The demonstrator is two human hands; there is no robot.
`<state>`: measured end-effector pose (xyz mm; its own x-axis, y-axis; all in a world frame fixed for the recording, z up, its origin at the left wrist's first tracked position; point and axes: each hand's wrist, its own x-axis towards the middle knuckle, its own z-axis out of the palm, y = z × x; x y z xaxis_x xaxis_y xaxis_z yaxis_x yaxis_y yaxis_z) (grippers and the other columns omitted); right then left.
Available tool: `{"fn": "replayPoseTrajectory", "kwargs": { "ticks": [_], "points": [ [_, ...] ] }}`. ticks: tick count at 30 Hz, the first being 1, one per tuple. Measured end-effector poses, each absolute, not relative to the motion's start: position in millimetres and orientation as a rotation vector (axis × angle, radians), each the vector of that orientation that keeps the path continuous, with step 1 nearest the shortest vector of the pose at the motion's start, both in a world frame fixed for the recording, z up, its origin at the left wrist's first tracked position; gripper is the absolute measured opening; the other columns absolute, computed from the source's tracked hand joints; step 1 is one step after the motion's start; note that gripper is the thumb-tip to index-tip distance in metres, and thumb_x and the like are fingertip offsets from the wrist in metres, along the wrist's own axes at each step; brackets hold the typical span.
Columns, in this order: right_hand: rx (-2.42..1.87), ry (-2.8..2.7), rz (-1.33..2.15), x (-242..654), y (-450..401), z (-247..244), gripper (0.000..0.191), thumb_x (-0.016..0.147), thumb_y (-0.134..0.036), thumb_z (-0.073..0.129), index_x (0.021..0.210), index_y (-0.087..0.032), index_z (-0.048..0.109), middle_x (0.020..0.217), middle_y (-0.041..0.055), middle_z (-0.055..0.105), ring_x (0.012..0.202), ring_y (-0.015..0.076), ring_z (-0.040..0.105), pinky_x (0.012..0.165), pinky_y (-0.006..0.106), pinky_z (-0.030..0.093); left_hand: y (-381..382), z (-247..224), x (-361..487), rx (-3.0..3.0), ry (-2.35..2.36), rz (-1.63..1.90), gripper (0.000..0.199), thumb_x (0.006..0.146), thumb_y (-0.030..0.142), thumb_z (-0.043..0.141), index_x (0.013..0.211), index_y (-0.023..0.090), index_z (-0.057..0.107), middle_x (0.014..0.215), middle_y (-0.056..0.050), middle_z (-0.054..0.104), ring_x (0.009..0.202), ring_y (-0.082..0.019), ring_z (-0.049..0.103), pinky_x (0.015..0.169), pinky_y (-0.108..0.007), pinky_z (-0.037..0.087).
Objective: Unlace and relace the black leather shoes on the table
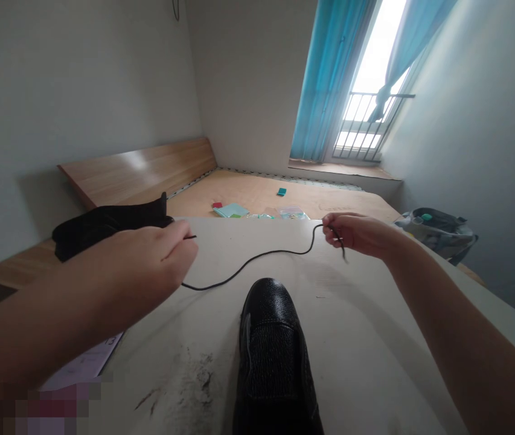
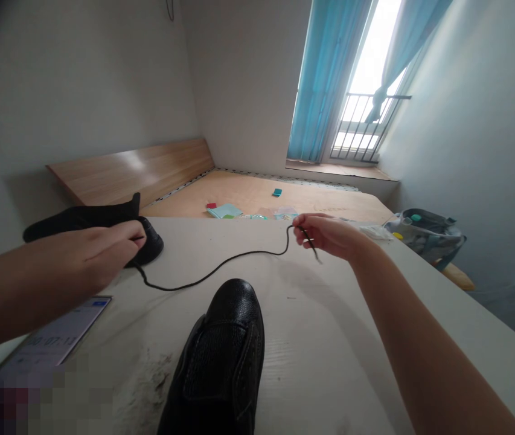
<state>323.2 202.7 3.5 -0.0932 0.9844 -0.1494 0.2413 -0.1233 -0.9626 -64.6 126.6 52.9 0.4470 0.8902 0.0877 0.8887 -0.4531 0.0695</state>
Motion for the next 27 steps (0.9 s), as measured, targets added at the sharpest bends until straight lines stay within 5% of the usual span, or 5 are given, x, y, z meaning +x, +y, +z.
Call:
{"fn": "replayPoseTrajectory", "kwargs": {
  "ticks": [4,8,12,17,27],
  "points": [
    [-1.380,-1.708,1.236,279,187,13,0.028,0.092,-0.024,0.051,0.116,-0.023,0.064,0.123,0.0066,0.066,0.101,0.0184,0.068,0.084,0.033,0.056,120,43,-51,2.693,1.485,0.175,0.039,0.095,0.029,0.026,0.096,0.018,0.064,0.103,-0.009,0.067,0.093,-0.025,0.060,0.083,-0.037,0.043],
    [-1.732,-1.976,0.898,260,188,-2,0.018,0.092,-0.026,0.058,0.104,-0.018,0.068,0.113,0.0086,0.069,0.100,0.0208,0.066,0.088,0.038,0.055,117,44,-32,2.484,1.506,0.144,0.041,0.094,0.032,0.029,0.099,0.022,0.069,0.099,-0.008,0.072,0.093,-0.027,0.064,0.084,-0.042,0.046],
    [-2.174,-2.142,0.473,269,194,-17,0.025,0.095,-0.032,0.060,0.115,-0.017,0.063,0.122,0.0090,0.062,0.105,0.0224,0.062,0.089,0.044,0.053,115,46,-20,2.553,1.483,-0.036,0.036,0.086,0.019,0.038,0.093,0.024,0.073,0.089,-0.004,0.075,0.095,-0.028,0.065,0.102,-0.055,0.033],
    [-2.271,-2.382,0.231,275,186,-15,0.029,0.094,-0.032,0.061,0.119,-0.017,0.061,0.123,0.0093,0.061,0.106,0.0233,0.062,0.090,0.045,0.053,110,48,-15,2.420,1.521,-0.096,0.030,0.089,0.025,0.040,0.092,0.021,0.070,0.091,-0.009,0.073,0.088,-0.028,0.066,0.077,-0.039,0.047],
    [-1.886,-2.467,0.016,240,196,-59,0.027,0.095,-0.031,0.059,0.119,-0.018,0.061,0.126,0.0096,0.060,0.111,0.0243,0.060,0.094,0.047,0.051,100,40,-1,2.522,1.393,0.123,0.029,0.093,0.035,0.042,0.088,0.027,0.070,0.078,0.000,0.072,0.073,-0.022,0.065,0.061,-0.031,0.039]
  ]
}}
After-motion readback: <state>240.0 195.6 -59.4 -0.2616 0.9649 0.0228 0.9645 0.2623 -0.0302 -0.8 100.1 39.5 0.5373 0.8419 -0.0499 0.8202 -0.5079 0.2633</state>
